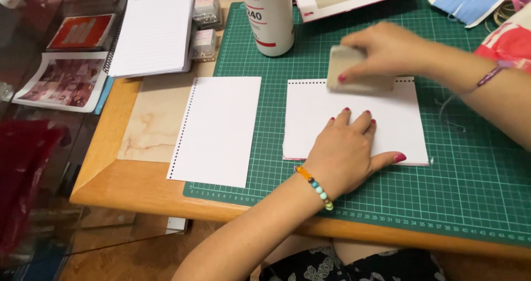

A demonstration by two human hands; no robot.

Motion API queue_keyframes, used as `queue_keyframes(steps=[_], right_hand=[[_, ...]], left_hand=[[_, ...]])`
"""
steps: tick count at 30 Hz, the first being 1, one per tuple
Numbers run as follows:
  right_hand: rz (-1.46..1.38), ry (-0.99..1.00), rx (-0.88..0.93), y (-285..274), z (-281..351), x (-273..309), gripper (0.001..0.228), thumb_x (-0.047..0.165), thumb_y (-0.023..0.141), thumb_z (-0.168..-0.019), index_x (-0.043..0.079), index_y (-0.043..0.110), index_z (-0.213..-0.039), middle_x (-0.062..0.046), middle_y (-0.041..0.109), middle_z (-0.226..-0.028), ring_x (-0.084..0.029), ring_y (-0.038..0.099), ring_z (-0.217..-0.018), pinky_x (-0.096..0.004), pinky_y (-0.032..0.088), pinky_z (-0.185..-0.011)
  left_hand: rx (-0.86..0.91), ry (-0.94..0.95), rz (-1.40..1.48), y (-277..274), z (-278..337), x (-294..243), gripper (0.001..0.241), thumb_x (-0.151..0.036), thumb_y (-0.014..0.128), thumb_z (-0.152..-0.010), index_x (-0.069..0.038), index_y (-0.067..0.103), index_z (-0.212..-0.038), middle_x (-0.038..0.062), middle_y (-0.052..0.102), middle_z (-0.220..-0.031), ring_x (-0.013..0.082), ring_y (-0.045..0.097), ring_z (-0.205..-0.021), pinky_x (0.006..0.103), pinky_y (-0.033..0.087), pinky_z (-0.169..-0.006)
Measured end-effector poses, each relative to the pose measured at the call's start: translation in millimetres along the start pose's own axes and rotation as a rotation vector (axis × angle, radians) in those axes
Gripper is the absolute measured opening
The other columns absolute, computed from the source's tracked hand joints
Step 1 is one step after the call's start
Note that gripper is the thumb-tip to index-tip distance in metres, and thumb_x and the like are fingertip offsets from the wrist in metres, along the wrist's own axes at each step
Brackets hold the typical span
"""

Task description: The person uses a small eraser to rub the surface of a white sheet of paper on a green cutting mat. They then use a colorful cloth to wipe the paper and the mat, removing eraser debris.

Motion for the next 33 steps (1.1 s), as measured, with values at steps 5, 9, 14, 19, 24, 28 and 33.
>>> queue_keyframes(steps=[5,9,14,19,24,28,33], right_hand=[[-0.006,-0.096,-0.034,33,-17,-8,0.046,0.062,0.075,-0.079,0.021,0.064,-0.094,-0.003,0.069,-0.074,-0.023,0.061,-0.069,-0.038,0.038,-0.064],[0.044,-0.138,-0.181,25,-28,-10,0.051,0.062,0.073,-0.085,0.015,0.054,-0.085,-0.004,0.061,-0.066,-0.024,0.059,-0.064,-0.039,0.037,-0.060],[0.042,-0.263,-0.057,40,-29,25,0.047,0.066,0.071,-0.080,0.023,0.061,-0.096,-0.003,0.069,-0.074,-0.027,0.063,-0.071,-0.042,0.042,-0.064],[0.116,-0.330,-0.217,38,-48,14,0.049,0.065,0.071,-0.087,0.020,0.061,-0.105,-0.003,0.065,-0.067,-0.026,0.064,-0.064,-0.042,0.043,-0.058],[0.096,-0.304,-0.191,31,-43,21,0.048,0.064,0.070,-0.085,0.019,0.057,-0.096,-0.004,0.063,-0.067,-0.029,0.061,-0.065,-0.044,0.039,-0.059],[0.040,-0.369,-0.048,52,-34,47,0.047,0.065,0.069,-0.082,0.022,0.054,-0.090,0.000,0.061,-0.062,-0.026,0.060,-0.062,-0.043,0.040,-0.061],[0.014,-0.288,-0.189,40,-57,37,0.050,0.060,0.072,-0.086,0.015,0.052,-0.091,-0.009,0.059,-0.067,-0.033,0.059,-0.070,-0.046,0.038,-0.062]], left_hand=[[0.031,-0.001,-0.026,4,2,0,0.086,-0.071,0.031,-0.091,0.000,0.071,-0.118,0.008,0.063,-0.118,0.0370,0.052,-0.115,0.0483,0.049,-0.089],[-0.002,-0.005,-0.042,4,2,0,0.088,-0.071,0.031,-0.090,0.000,0.071,-0.121,0.007,0.063,-0.123,0.0372,0.053,-0.118,0.0469,0.049,-0.091],[0.017,-0.013,-0.053,5,3,-1,0.090,-0.072,0.029,-0.090,0.000,0.068,-0.126,0.008,0.063,-0.128,0.0388,0.051,-0.122,0.0486,0.045,-0.096],[-0.035,-0.023,-0.022,0,8,-3,0.093,-0.074,0.030,-0.087,0.001,0.069,-0.126,0.008,0.062,-0.124,0.0393,0.051,-0.125,0.0500,0.046,-0.096],[-0.070,-0.014,-0.005,-5,6,-2,0.089,-0.072,0.032,-0.088,0.001,0.072,-0.118,0.007,0.063,-0.117,0.0368,0.051,-0.115,0.0486,0.047,-0.091],[0.008,-0.028,0.011,4,7,-1,0.094,-0.072,0.027,-0.089,0.002,0.065,-0.133,0.009,0.061,-0.134,0.0429,0.048,-0.131,0.0510,0.041,-0.105],[-0.068,-0.014,-0.042,-2,8,-3,0.094,-0.073,0.028,-0.087,0.002,0.069,-0.126,0.008,0.062,-0.125,0.0396,0.050,-0.123,0.0499,0.046,-0.097]])
Point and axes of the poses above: each hand's wrist, its own z-axis away from the middle knuckle, its own y-axis out of the palm, x = y × z, the point moved 5 cm from there along -z, towards the middle knuckle
